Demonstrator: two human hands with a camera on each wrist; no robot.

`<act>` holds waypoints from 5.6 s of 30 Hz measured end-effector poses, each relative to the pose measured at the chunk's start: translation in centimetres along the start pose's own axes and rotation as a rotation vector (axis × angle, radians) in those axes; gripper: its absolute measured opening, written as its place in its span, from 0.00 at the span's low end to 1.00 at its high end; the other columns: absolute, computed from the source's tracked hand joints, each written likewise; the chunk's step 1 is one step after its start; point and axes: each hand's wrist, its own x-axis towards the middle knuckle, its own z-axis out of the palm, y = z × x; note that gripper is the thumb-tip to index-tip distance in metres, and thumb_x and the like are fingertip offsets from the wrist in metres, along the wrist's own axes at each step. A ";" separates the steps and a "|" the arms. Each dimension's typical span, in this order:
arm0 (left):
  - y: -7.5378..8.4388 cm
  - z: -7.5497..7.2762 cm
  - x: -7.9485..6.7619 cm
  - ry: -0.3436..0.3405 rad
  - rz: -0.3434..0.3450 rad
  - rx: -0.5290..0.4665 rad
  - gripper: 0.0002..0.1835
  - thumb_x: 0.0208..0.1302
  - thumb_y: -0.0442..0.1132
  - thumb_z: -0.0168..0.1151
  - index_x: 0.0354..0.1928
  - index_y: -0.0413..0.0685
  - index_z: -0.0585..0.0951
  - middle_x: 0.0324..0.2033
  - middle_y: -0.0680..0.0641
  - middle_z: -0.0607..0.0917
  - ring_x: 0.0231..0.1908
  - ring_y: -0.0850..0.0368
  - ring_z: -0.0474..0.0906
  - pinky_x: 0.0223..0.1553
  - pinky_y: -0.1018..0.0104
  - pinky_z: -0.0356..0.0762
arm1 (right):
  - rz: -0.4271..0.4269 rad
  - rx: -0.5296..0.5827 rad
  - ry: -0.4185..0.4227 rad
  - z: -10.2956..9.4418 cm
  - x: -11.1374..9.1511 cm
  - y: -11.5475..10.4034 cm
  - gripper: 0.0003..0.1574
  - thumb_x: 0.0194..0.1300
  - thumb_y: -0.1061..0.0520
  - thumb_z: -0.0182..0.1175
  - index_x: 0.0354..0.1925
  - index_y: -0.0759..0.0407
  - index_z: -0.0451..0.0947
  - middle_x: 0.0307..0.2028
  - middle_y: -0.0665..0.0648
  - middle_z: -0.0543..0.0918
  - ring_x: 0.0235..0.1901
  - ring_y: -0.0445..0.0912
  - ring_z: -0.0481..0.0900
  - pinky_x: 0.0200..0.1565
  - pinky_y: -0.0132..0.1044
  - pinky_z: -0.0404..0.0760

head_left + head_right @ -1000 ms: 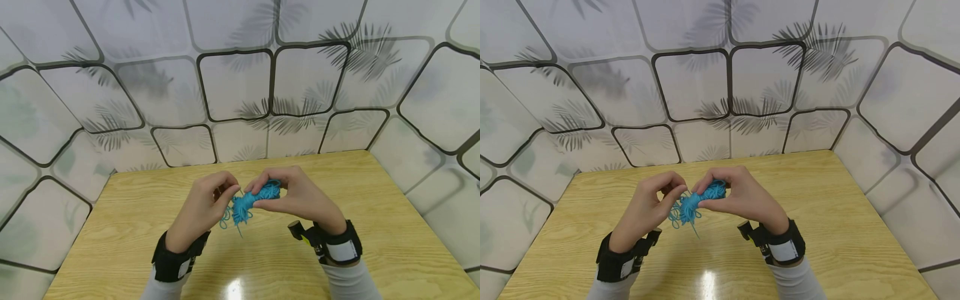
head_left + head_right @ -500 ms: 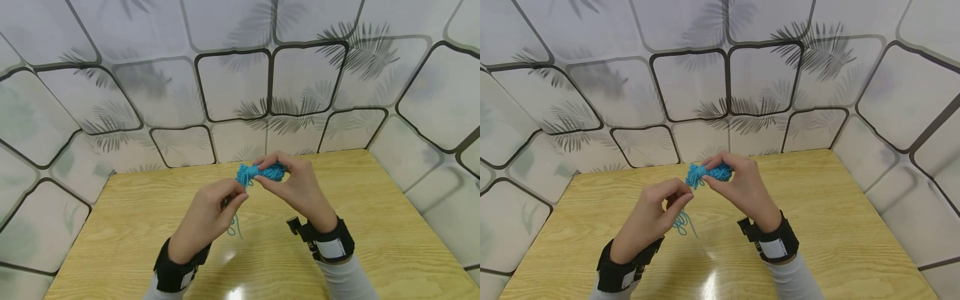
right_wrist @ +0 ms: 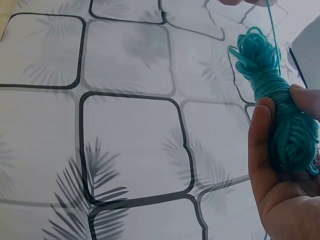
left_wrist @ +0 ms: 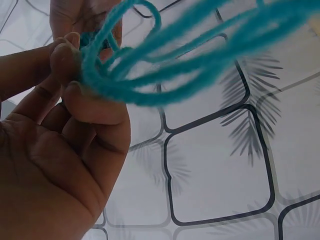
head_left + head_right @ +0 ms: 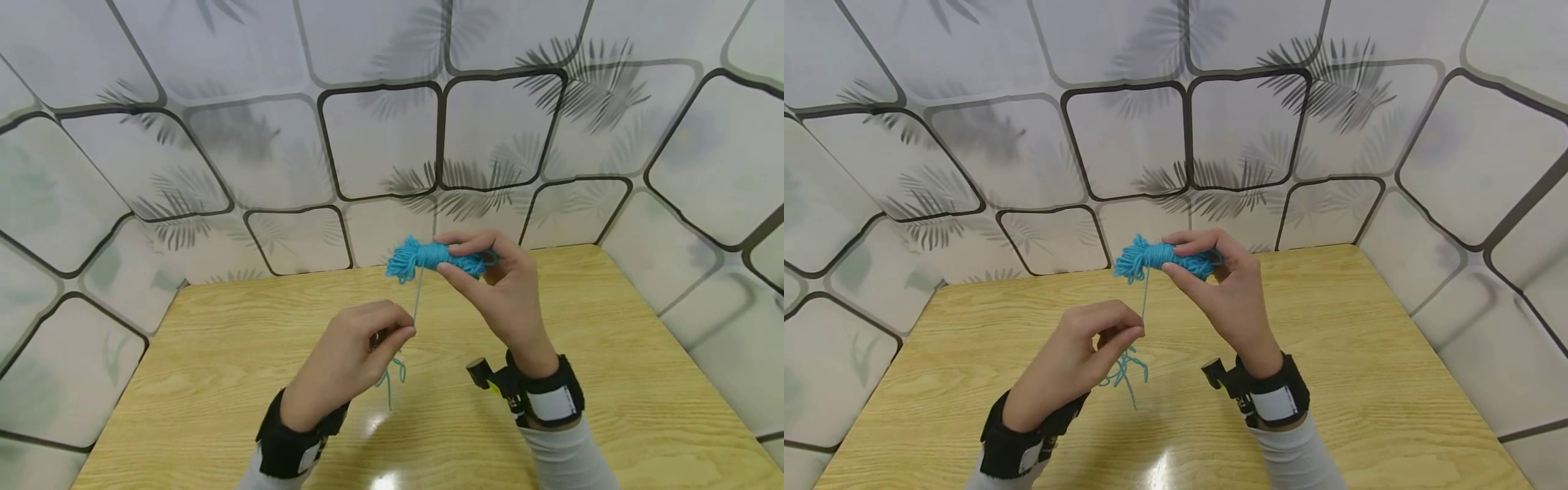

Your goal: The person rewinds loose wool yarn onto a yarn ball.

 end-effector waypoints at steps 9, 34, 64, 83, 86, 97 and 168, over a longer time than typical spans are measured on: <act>-1.4 0.4 0.3 -0.065 -0.056 -0.051 0.08 0.68 0.32 0.61 0.32 0.51 0.83 0.21 0.54 0.78 0.19 0.65 0.69 0.19 0.68 0.71 | 0.054 0.225 -0.008 -0.5 -0.1 -1.1 0.09 0.57 0.77 0.64 0.37 0.73 0.77 0.47 0.60 0.86 0.40 0.52 0.85 0.39 0.33 0.87; -4.8 -0.9 0.3 0.062 -0.156 0.060 0.08 0.69 0.34 0.61 0.31 0.49 0.84 0.20 0.52 0.78 0.19 0.61 0.66 0.22 0.64 0.69 | 0.294 0.113 -0.950 -1.7 -0.7 -1.1 0.08 0.59 0.65 0.68 0.36 0.57 0.79 0.40 0.58 0.86 0.42 0.50 0.83 0.42 0.43 0.85; -0.4 -1.6 -0.2 -0.002 -0.039 -0.140 0.06 0.70 0.33 0.59 0.34 0.48 0.83 0.17 0.52 0.73 0.16 0.64 0.63 0.16 0.67 0.65 | 0.274 -0.464 -0.060 -0.4 0.1 1.7 0.11 0.61 0.58 0.69 0.40 0.60 0.78 0.46 0.57 0.87 0.40 0.41 0.84 0.35 0.25 0.82; -1.6 -0.7 0.1 -0.121 -0.119 -0.128 0.08 0.69 0.33 0.60 0.32 0.51 0.84 0.17 0.53 0.73 0.15 0.65 0.63 0.19 0.70 0.65 | 0.308 0.307 -0.132 -0.9 0.0 -0.4 0.13 0.65 0.75 0.57 0.38 0.58 0.77 0.50 0.58 0.84 0.36 0.51 0.83 0.42 0.37 0.86; -2.1 -0.6 0.2 -0.113 -0.143 -0.095 0.08 0.68 0.31 0.61 0.32 0.49 0.85 0.16 0.54 0.72 0.15 0.67 0.63 0.18 0.72 0.63 | 0.312 0.326 -0.247 -1.2 0.0 -0.6 0.10 0.65 0.72 0.59 0.37 0.59 0.77 0.49 0.58 0.84 0.39 0.52 0.82 0.41 0.36 0.86; -3.0 -0.8 0.1 0.008 -0.128 -0.004 0.07 0.66 0.30 0.62 0.32 0.50 0.83 0.19 0.55 0.76 0.16 0.64 0.65 0.18 0.68 0.67 | 0.337 0.082 -0.848 -1.0 -0.6 -0.5 0.08 0.63 0.66 0.65 0.37 0.56 0.78 0.42 0.57 0.85 0.43 0.51 0.81 0.42 0.41 0.84; -3.2 -0.8 0.1 -0.129 -0.132 -0.083 0.10 0.66 0.29 0.62 0.29 0.51 0.83 0.21 0.54 0.79 0.17 0.66 0.68 0.18 0.69 0.71 | 0.191 0.425 -0.563 -0.8 -0.5 -0.4 0.15 0.63 0.70 0.64 0.49 0.66 0.84 0.49 0.57 0.87 0.48 0.56 0.82 0.44 0.36 0.86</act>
